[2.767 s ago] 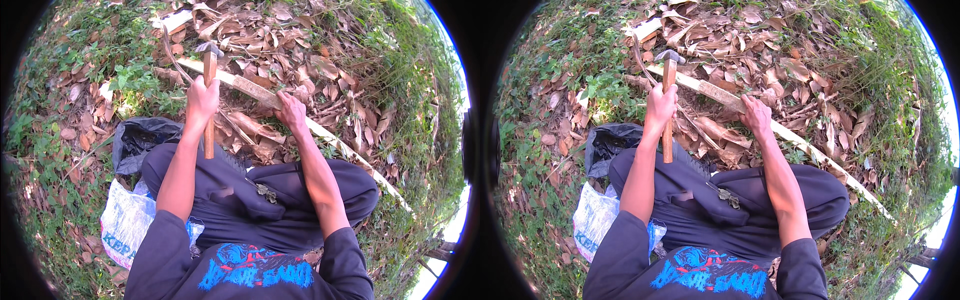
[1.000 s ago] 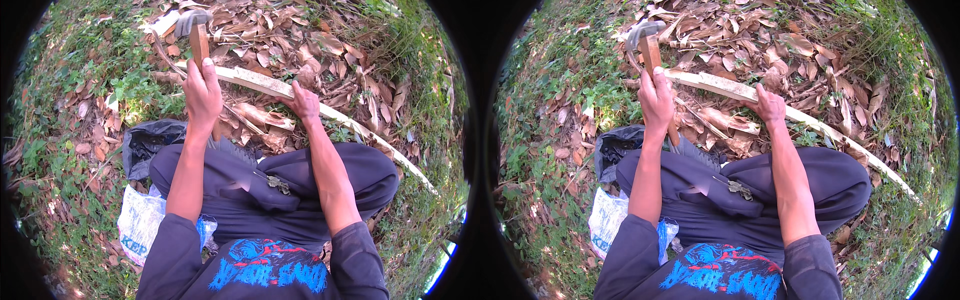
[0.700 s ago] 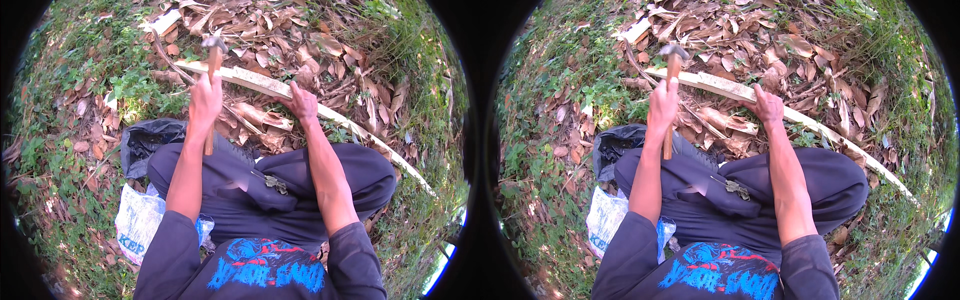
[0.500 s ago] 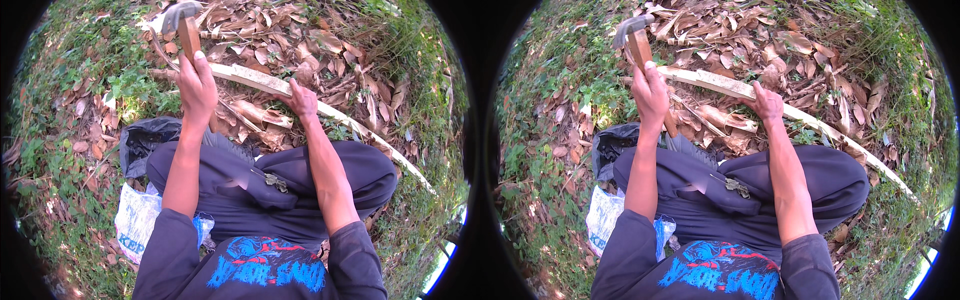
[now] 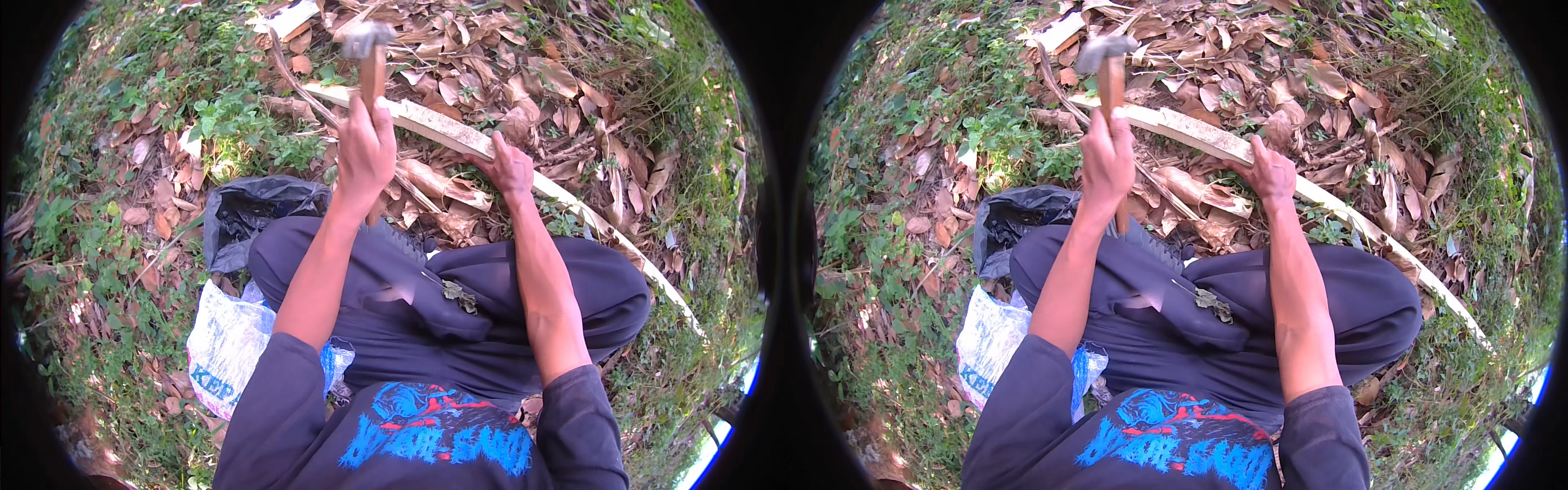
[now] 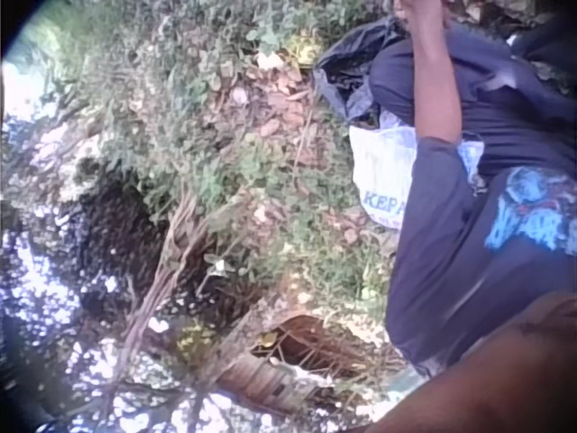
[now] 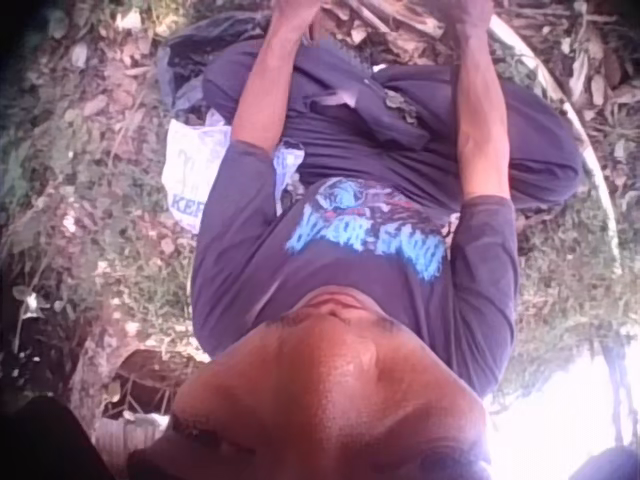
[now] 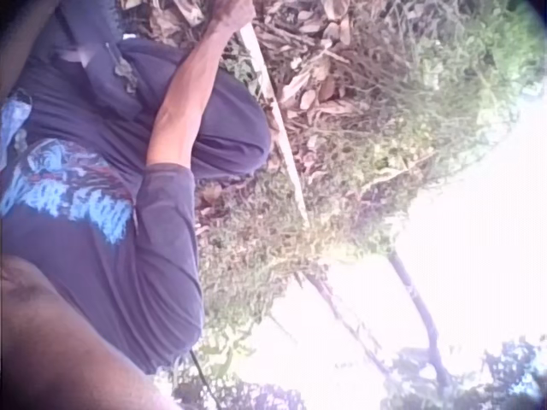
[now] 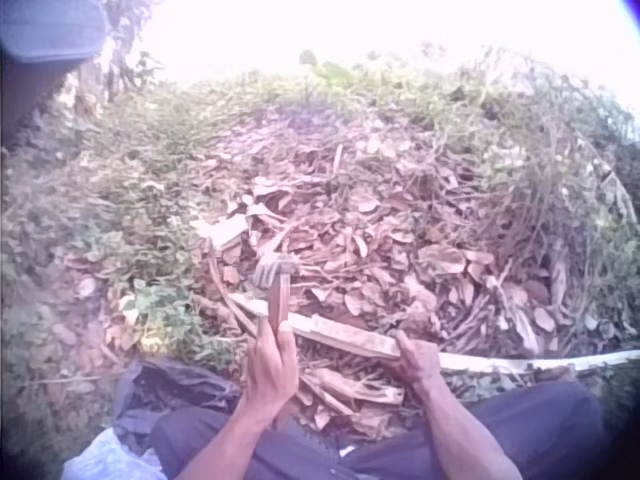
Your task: The person sits on the ground and uses a small axe to split a long piece of wood into smaller sections. They repeatedly strike the wood with the axe, creating a pile of wood chips and split pieces.
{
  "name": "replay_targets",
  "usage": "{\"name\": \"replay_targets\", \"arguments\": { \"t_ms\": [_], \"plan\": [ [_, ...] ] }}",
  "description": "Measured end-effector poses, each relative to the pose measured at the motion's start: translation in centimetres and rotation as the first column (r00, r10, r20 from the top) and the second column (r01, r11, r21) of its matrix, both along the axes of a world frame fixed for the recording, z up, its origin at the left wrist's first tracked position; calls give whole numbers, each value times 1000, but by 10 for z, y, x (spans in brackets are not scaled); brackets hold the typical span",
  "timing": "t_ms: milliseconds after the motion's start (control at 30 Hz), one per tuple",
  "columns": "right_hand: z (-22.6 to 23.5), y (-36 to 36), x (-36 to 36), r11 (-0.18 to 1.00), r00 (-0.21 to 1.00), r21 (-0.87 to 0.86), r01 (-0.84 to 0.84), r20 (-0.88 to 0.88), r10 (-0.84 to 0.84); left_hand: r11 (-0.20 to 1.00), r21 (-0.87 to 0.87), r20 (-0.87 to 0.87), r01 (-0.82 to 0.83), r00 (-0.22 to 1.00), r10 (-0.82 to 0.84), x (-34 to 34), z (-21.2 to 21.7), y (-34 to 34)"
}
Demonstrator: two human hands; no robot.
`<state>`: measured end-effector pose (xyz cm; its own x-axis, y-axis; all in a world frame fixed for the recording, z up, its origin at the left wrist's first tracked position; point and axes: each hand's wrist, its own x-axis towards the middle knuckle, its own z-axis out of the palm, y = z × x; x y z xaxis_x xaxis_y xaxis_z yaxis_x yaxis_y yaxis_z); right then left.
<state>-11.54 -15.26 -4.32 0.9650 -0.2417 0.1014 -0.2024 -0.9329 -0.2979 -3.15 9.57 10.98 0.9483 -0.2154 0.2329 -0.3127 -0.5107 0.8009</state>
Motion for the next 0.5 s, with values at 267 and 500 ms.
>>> {"name": "replay_targets", "arguments": {
  "t_ms": [267,500],
  "plan": [
    [7,0,-1,999,996,-34,20,-86,-23,999,-33,35,32,999,-30,11,11,2],
    [12,4,2,1000,997,1,-7,-74,7,978,206,-43,-4,999,13,3,-52,8]
  ]
}}
